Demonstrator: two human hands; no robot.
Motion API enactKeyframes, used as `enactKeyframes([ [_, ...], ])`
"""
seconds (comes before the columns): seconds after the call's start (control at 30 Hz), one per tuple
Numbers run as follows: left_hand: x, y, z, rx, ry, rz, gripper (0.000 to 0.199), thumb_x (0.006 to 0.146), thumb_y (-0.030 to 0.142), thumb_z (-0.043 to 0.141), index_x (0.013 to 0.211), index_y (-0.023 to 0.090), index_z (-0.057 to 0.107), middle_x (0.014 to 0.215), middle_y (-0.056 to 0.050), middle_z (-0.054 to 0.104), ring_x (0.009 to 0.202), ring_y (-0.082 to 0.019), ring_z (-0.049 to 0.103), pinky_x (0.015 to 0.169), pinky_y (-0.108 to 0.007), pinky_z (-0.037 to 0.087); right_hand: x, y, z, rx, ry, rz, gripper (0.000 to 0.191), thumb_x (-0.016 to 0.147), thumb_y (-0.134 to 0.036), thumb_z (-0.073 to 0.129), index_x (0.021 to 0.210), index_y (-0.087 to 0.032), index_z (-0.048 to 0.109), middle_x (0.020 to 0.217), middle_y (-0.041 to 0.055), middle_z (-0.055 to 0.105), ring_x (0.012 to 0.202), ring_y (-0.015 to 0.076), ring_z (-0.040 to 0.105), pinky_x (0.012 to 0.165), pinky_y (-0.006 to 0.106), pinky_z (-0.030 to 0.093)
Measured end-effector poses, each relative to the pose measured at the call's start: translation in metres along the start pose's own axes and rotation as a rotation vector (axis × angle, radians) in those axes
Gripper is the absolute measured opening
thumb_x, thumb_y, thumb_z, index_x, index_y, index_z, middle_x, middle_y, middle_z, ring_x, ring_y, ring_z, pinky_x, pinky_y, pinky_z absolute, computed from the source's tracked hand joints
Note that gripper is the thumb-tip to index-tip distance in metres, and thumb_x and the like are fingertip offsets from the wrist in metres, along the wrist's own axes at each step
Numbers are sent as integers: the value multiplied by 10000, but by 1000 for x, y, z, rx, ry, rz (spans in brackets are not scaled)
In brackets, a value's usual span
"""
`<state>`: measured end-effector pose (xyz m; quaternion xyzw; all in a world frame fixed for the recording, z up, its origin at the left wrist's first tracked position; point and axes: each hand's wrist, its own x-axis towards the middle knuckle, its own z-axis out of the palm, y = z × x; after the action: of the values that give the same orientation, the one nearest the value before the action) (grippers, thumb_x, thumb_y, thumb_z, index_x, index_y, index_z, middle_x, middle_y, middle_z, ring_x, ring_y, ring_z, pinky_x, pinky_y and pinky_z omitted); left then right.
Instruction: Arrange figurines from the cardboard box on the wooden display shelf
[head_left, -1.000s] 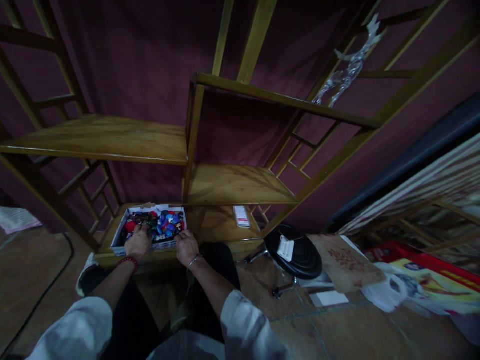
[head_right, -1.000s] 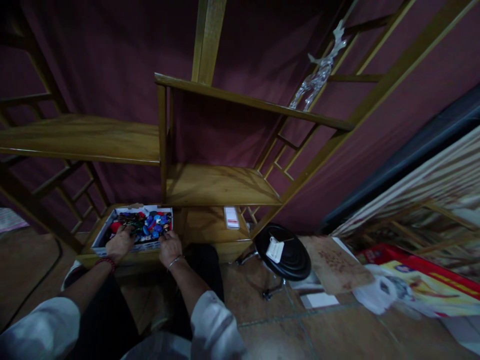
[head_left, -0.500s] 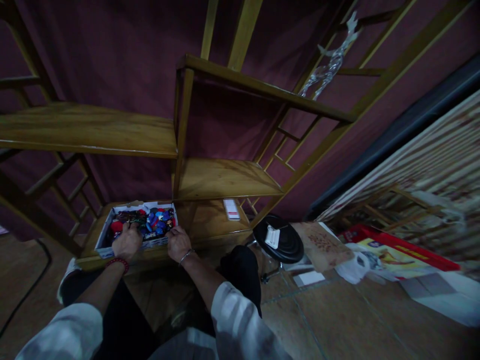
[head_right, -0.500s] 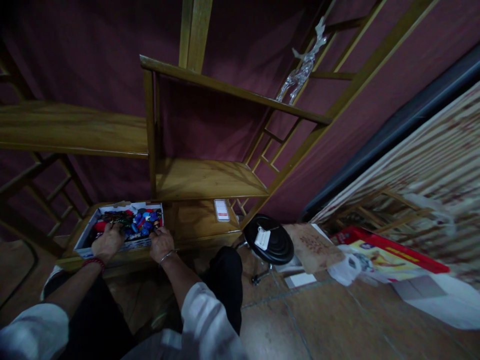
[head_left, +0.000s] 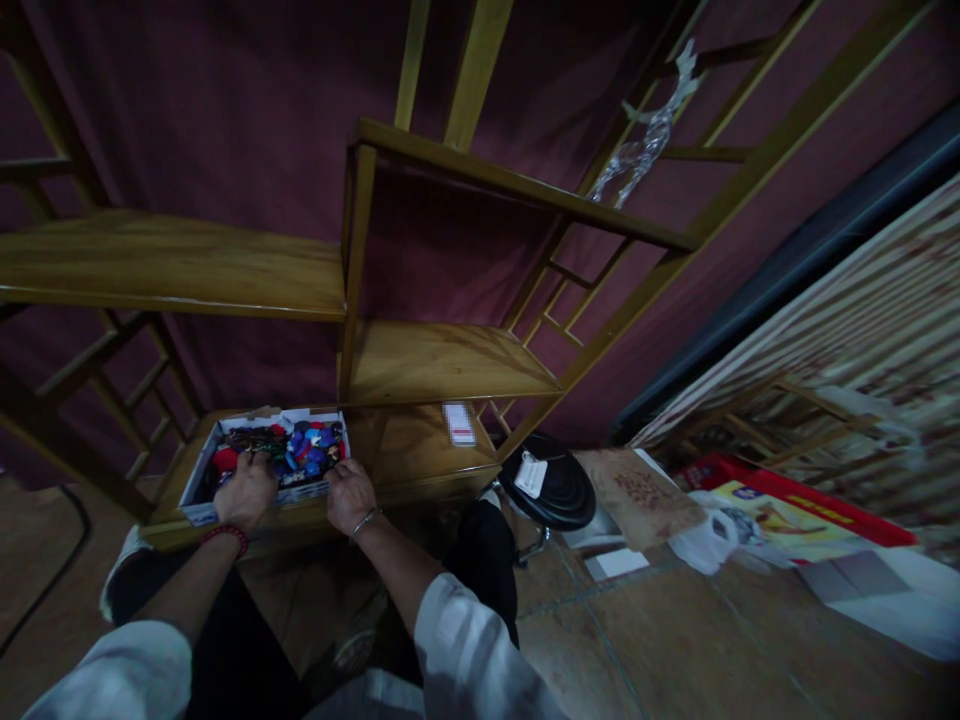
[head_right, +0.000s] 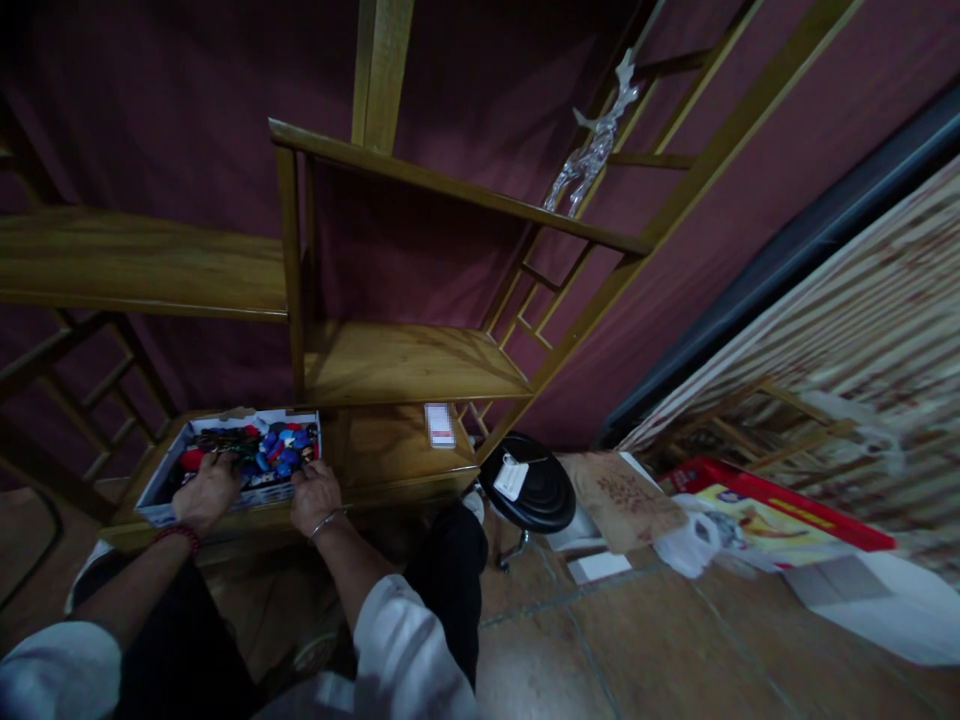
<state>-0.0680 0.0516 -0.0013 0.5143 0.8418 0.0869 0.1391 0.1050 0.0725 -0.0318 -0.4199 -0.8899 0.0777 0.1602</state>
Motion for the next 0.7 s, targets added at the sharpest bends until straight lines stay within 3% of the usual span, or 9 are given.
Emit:
enactKeyframes([
  [0.7, -2, 2, -2, -3, -11, 16, 434, 832, 280, 218, 1196, 213, 445, 1241, -135, 421, 952, -302, 561, 723, -435, 445, -1, -1, 3, -47, 8, 7, 202, 659, -156, 535, 860, -138, 547, 882, 100, 574, 956, 223, 419, 782, 329, 378],
])
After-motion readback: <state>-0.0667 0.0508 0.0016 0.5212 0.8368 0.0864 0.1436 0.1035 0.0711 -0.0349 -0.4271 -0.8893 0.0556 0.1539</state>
